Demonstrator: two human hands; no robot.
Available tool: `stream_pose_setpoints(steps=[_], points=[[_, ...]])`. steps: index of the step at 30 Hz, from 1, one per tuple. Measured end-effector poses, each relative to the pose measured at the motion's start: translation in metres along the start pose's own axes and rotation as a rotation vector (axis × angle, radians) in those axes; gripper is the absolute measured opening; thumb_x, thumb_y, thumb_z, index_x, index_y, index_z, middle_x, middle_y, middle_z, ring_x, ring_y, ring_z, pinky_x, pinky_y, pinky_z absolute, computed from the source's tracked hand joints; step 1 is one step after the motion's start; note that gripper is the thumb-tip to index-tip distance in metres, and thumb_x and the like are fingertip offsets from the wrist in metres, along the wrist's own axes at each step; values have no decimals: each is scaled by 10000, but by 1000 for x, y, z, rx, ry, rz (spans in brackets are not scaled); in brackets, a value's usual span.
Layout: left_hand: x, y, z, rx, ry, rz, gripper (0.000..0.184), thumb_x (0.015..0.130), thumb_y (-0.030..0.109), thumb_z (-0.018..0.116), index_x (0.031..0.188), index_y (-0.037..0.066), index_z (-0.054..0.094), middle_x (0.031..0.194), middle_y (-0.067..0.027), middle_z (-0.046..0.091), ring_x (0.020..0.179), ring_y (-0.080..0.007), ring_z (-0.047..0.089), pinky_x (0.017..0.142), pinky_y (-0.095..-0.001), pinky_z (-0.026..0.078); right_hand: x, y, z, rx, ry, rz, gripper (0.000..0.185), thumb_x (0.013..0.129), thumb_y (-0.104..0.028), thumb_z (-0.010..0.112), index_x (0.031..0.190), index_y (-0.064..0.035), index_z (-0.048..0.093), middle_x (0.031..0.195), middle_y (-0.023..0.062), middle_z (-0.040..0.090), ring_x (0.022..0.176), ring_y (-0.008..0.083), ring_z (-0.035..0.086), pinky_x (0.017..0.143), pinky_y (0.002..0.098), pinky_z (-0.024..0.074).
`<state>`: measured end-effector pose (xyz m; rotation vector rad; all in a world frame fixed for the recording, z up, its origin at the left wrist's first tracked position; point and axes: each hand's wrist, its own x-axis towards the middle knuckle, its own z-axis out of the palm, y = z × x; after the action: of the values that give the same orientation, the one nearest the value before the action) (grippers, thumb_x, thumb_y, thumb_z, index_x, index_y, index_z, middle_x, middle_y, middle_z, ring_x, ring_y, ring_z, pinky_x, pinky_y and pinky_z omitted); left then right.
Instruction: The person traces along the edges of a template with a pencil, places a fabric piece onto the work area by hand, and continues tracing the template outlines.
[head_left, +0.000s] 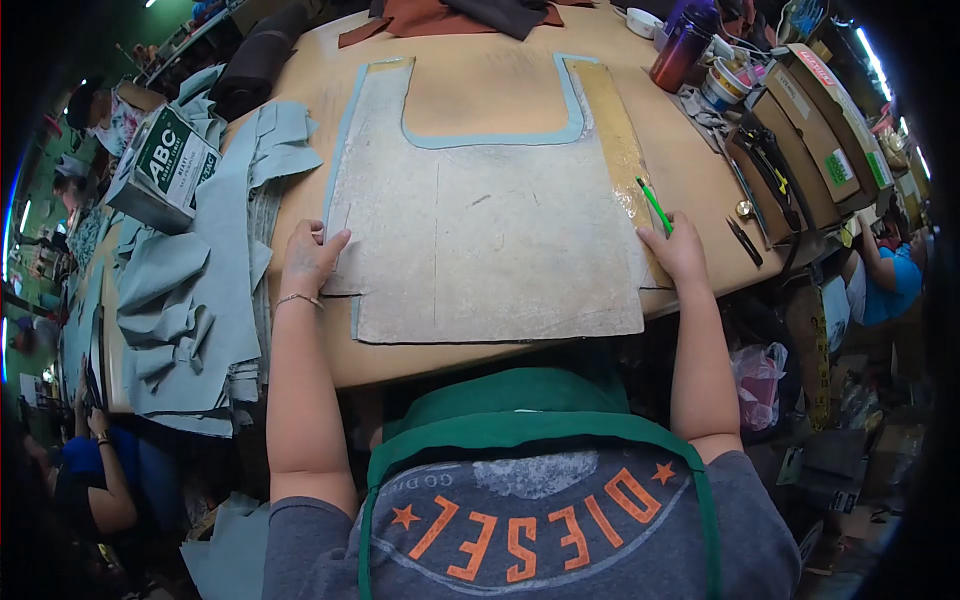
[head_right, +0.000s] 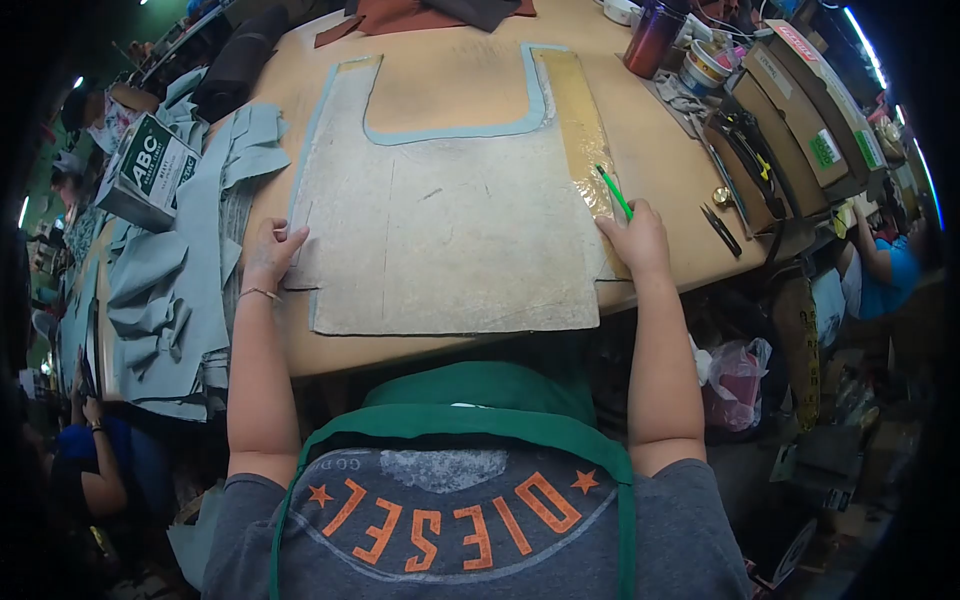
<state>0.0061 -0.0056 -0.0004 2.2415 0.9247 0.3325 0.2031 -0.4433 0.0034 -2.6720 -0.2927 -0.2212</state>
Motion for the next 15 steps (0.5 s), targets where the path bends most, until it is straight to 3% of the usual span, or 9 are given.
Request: stream_pose_setpoints(steps=[3,9,10,13,15], points=[[4,-13,14,155,87,31,581,632,324,717,1010,-58,498,909,-205,586,834,-286,578,745,-343,451,16,9,1,93,-104,104,503,614,-311,730,900,57,539,831,200,586,751,289,579,698,346,449],[-1,11,37,32,38,20,539,630,315,713,972,-47,505,927,-221,575,875,-313,563,769,-349,442,97,34,10,436,-249,266,427,589,-196,768,851,45,532,750,113,573,632,178,539,587,313,433],[2,13,36,10,35,-4,469,654,281,692,956,-31,514,898,-212,578,841,-310,565,748,-353,447,104,33,10,441,-244,266,420,590,-187,767,850,45,532,754,115,575,639,180,542,587,316,432],[2,11,28,307,376,190,392,683,240,660,941,-21,522,872,-194,580,807,-294,566,722,-350,449,111,27,1,397,-222,254,405,596,-171,763,848,45,532,761,119,578,658,185,546,592,320,429],[2,9,27,155,289,198,345,693,211,646,922,-21,531,823,-173,578,756,-288,563,691,-349,451,105,20,-1,317,-191,217,402,601,-174,758,850,44,530,762,123,579,667,189,545,602,320,428]])
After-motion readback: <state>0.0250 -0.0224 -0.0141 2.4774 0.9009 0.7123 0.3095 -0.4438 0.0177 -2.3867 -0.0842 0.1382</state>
